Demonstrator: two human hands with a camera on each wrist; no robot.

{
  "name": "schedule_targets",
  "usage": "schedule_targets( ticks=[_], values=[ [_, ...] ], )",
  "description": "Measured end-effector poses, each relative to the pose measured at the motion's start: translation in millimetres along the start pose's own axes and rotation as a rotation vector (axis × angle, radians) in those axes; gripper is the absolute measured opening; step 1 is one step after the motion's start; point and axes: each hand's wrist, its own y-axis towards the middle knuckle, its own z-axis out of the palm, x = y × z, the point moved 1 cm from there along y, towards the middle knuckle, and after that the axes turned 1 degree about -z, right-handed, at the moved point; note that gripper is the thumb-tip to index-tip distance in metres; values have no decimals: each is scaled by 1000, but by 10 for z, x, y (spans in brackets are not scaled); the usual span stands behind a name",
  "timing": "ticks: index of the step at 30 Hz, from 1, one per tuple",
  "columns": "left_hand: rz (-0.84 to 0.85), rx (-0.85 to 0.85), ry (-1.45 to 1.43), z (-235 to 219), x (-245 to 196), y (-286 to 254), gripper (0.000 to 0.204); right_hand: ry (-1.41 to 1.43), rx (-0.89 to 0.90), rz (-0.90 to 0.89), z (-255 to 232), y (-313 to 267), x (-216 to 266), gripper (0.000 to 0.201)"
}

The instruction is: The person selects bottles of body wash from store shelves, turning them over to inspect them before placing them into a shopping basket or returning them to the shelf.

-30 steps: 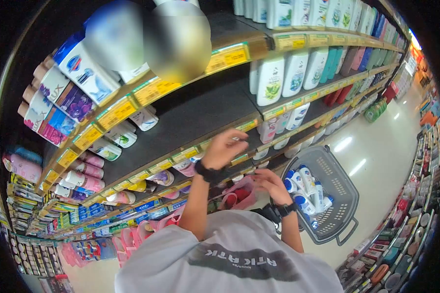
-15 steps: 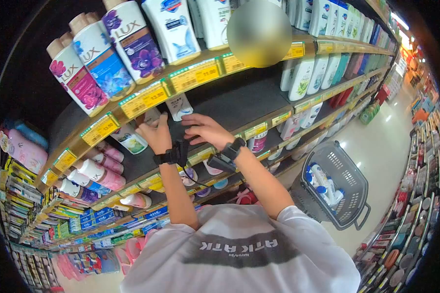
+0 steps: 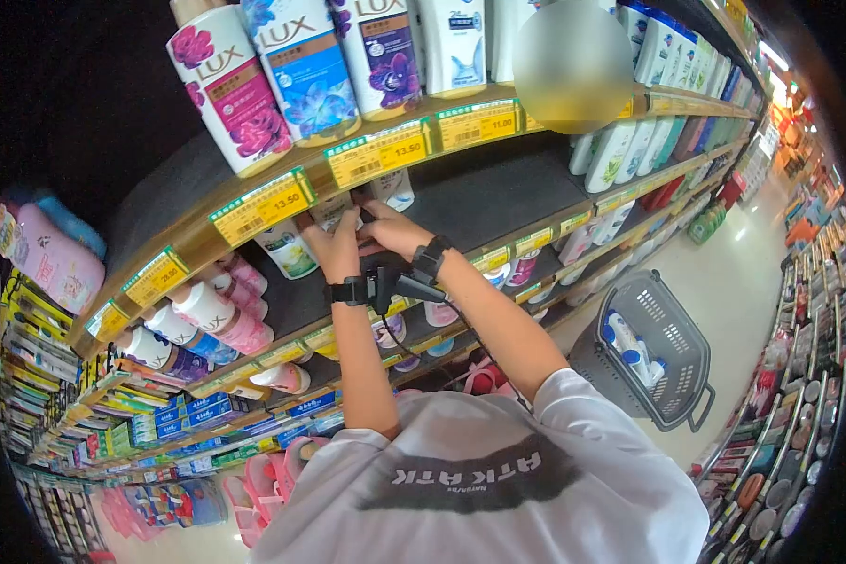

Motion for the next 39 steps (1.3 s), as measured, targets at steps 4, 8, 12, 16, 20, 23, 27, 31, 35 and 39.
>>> schedule_targets(
  ticks=[4, 8, 12, 16, 20, 23, 27, 31, 35, 39],
  values=[
    [61, -38, 320, -30, -241, -91, 62, 10, -41, -56, 54, -93, 17, 57],
    [49, 50, 287, 28, -300, -188, 62, -6, 5, -93, 25, -177, 44, 58],
    [175, 101, 443, 217, -488, -347, 58, 17, -36, -104, -41, -423, 74, 49],
    [29, 188, 411, 528, -666, -611, 51, 110, -119, -184, -259, -759, 81, 49],
    [29, 333, 443, 901, -729, -918, 50, 197, -238, -238, -568, -1198, 75, 50],
    [73, 512, 387, 1237, -783, -1231, 51, 185, -398, -268, -797, -1710, 145, 48],
    [104, 755, 229, 1697, -727, -1705, 59, 225, -646, -368, -1147, -2476, 151, 52],
    [-48, 1037, -27, 2199, -677, -2278, 63, 210, -851, -417, -1528, -3252, 127, 53],
    [-511, 1293, -406, 2673, -142, -3087, 66, 173, -1071, -359, -1912, -3973, -2, 54],
    [-572, 1441, -313, 2965, 281, -3751, 62, 0, -1271, -214, -2291, -4490, -290, 54]
  ],
)
